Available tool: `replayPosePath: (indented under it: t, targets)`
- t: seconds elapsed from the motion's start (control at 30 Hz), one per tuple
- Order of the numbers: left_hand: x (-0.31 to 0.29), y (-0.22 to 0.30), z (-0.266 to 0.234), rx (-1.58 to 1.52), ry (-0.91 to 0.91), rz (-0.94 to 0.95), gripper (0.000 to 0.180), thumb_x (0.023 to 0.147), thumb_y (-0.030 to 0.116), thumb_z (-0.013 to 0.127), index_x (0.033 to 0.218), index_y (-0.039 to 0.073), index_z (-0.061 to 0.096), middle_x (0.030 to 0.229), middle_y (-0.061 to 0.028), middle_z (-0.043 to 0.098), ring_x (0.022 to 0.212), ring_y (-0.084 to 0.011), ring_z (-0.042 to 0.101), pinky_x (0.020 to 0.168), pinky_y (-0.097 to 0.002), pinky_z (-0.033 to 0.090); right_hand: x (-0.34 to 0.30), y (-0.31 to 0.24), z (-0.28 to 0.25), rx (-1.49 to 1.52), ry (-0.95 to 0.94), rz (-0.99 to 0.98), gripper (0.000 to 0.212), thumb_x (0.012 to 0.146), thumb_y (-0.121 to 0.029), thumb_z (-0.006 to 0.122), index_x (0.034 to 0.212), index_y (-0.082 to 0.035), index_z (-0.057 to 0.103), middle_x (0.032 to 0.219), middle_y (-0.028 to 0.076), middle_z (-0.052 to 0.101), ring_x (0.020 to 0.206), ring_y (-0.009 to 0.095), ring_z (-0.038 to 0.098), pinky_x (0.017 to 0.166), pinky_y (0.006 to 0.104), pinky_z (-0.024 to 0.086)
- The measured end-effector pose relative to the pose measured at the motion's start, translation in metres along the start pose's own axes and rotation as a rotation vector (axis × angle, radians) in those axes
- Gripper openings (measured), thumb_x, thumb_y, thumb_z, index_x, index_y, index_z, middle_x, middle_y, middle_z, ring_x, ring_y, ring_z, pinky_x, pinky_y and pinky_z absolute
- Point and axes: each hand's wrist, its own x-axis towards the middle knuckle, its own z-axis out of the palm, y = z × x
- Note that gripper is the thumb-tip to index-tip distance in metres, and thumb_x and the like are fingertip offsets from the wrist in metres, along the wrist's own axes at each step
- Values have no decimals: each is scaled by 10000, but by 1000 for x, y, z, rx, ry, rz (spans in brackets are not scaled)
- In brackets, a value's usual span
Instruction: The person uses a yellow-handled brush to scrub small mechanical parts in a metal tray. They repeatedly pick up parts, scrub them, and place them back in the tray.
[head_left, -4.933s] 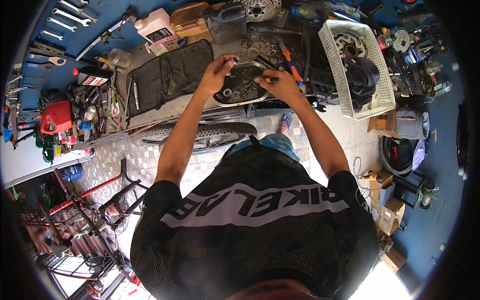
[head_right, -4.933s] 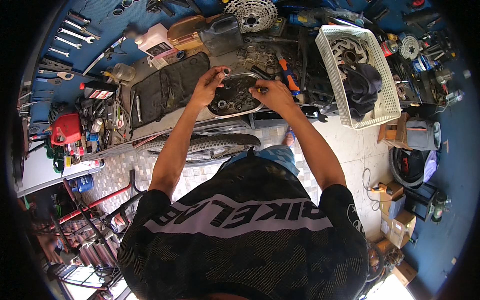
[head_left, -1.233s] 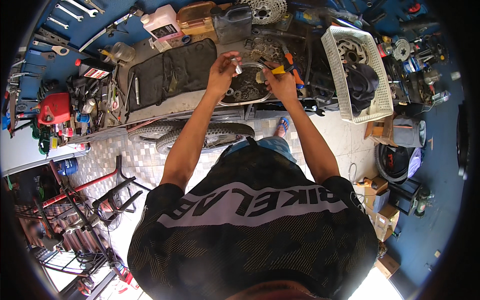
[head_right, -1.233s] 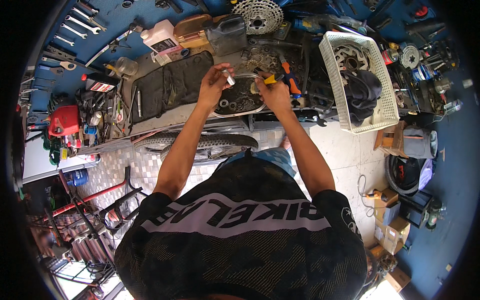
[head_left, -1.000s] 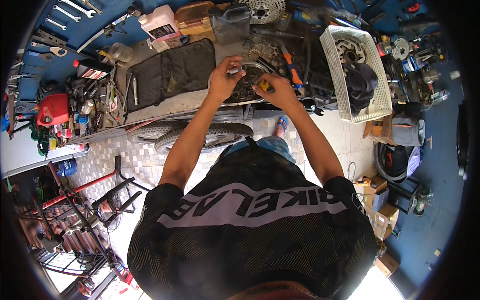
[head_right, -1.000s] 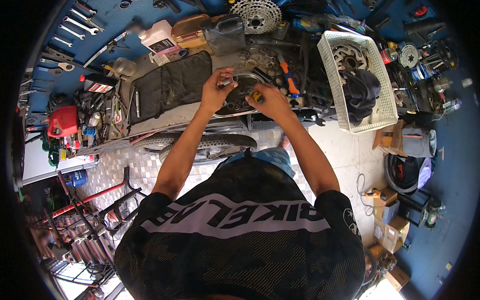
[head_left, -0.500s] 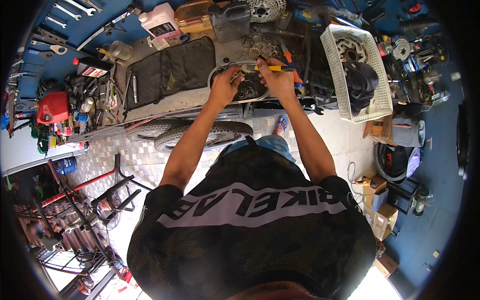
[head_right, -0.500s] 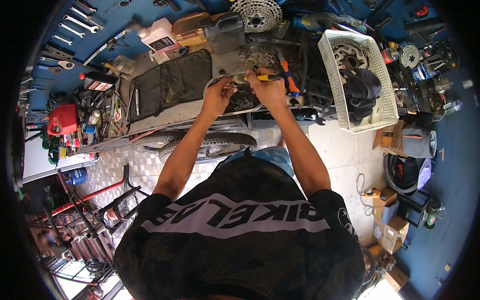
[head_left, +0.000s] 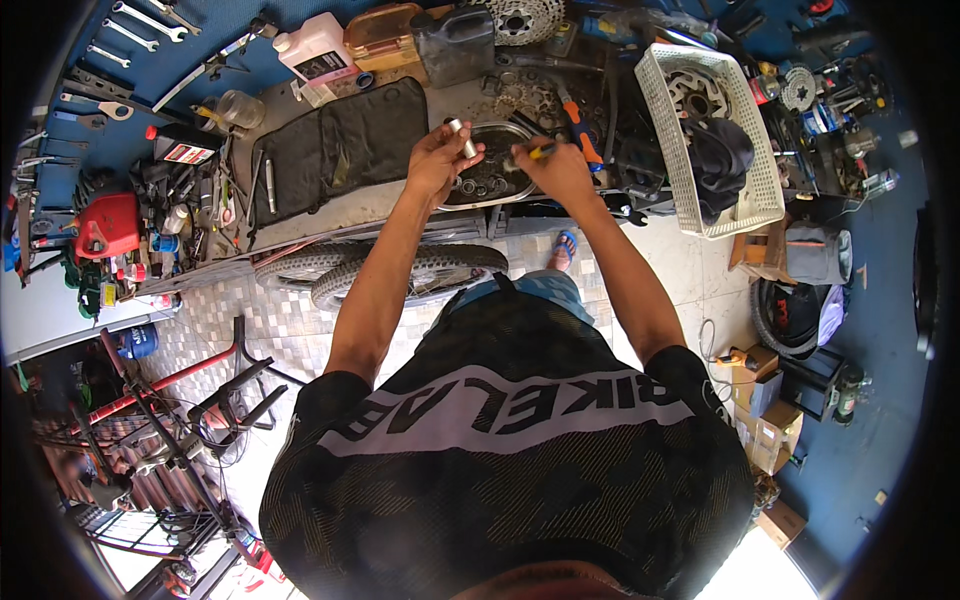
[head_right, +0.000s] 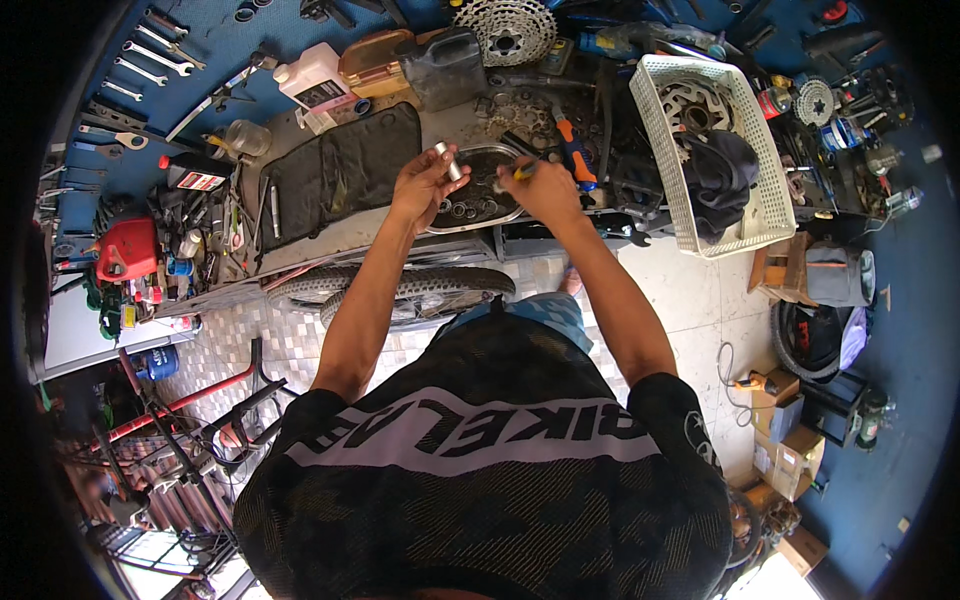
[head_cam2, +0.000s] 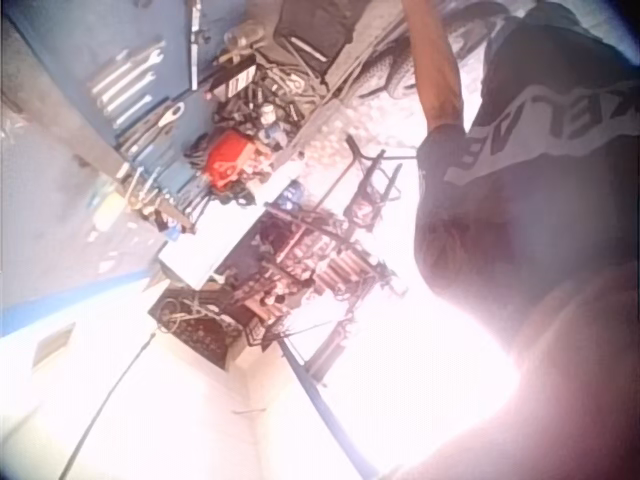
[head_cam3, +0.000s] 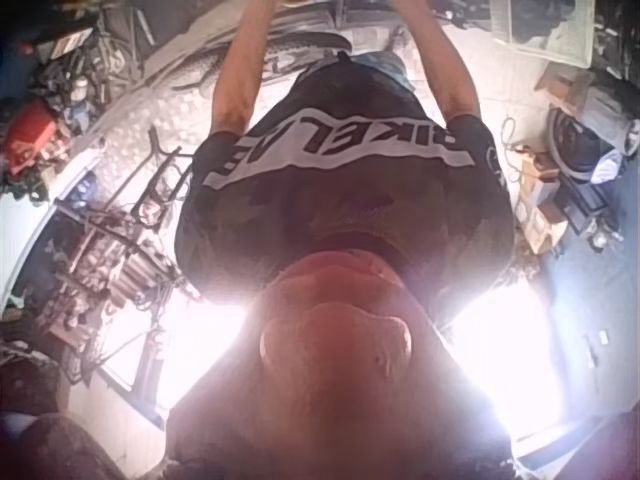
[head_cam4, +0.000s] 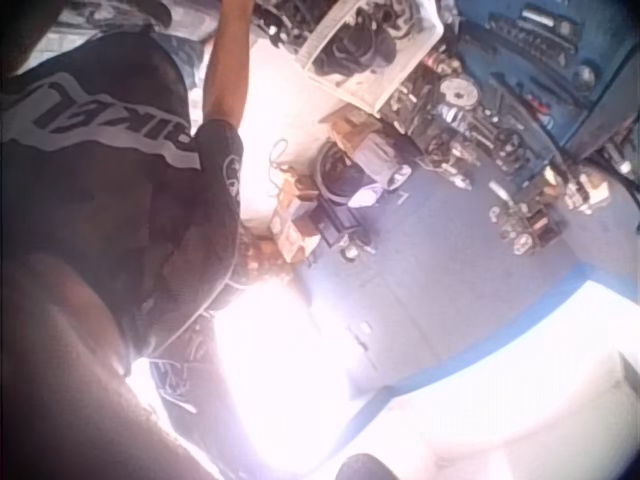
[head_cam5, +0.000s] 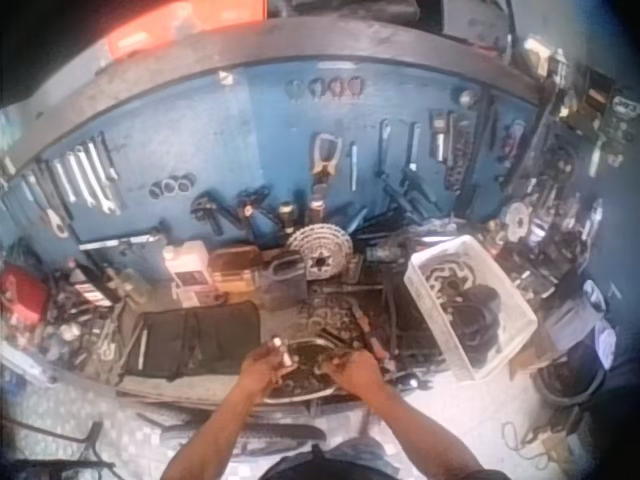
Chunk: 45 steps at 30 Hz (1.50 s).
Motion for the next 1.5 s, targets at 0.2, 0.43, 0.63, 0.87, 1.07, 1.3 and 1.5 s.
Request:
replayPosePath:
  t: [0.2,0.43,0.63,0.87,1.07,1.3,1.5]
  targets:
    - [0,-3,0,153,-114,136,354,1068,73,675,1419,64,625,1167,-54,707,1146,-187,704,992,-352,601,1,-56,-4,511,121,-30,328,981,-398,785,975,-71,764,763,138,737,675,293,733,662,410,568]
    - [-8,6,-5,273,-94,138,297,1100,43,595,1396,57,624,1282,-91,691,1208,-192,693,1005,-356,600,-3,-47,-7,319,62,-125,331,982,-363,789,964,-35,750,794,128,724,726,239,713,675,364,535]
    - [-7,14,9,240,-51,196,308,1097,26,573,1400,61,610,1297,-89,701,1183,-178,686,966,-360,614,-3,-26,-3,268,151,-300,312,993,-314,796,1001,-7,744,784,122,710,690,174,663,686,327,534]
    - [-4,14,14,167,22,155,336,1093,23,560,1428,27,592,1303,-133,700,1149,-221,708,938,-382,630,-20,-36,-14,179,50,-426,229,940,-218,838,1055,-28,786,999,130,773,883,260,738,805,350,568]
    - [-1,12,7,-20,15,-3,408,1054,16,645,1457,2,582,1202,-107,699,1098,-205,714,838,-371,643,-23,-15,-13,-32,-54,-272,324,944,-326,828,1076,-35,771,1075,145,775,945,344,752,821,435,587]
    - [7,-4,3,444,64,143,471,929,62,841,1359,-11,665,1009,-59,694,875,-154,727,698,-331,647,-6,4,0,141,-32,-25,289,947,-387,792,1030,-111,784,894,121,761,832,304,752,761,416,588]
    - [1,1,9,648,37,129,460,915,45,839,1340,-20,673,1037,-89,706,834,-168,727,660,-324,673,1,-21,7,419,2,-39,314,981,-400,749,1017,-89,782,836,118,757,780,245,748,754,374,567]
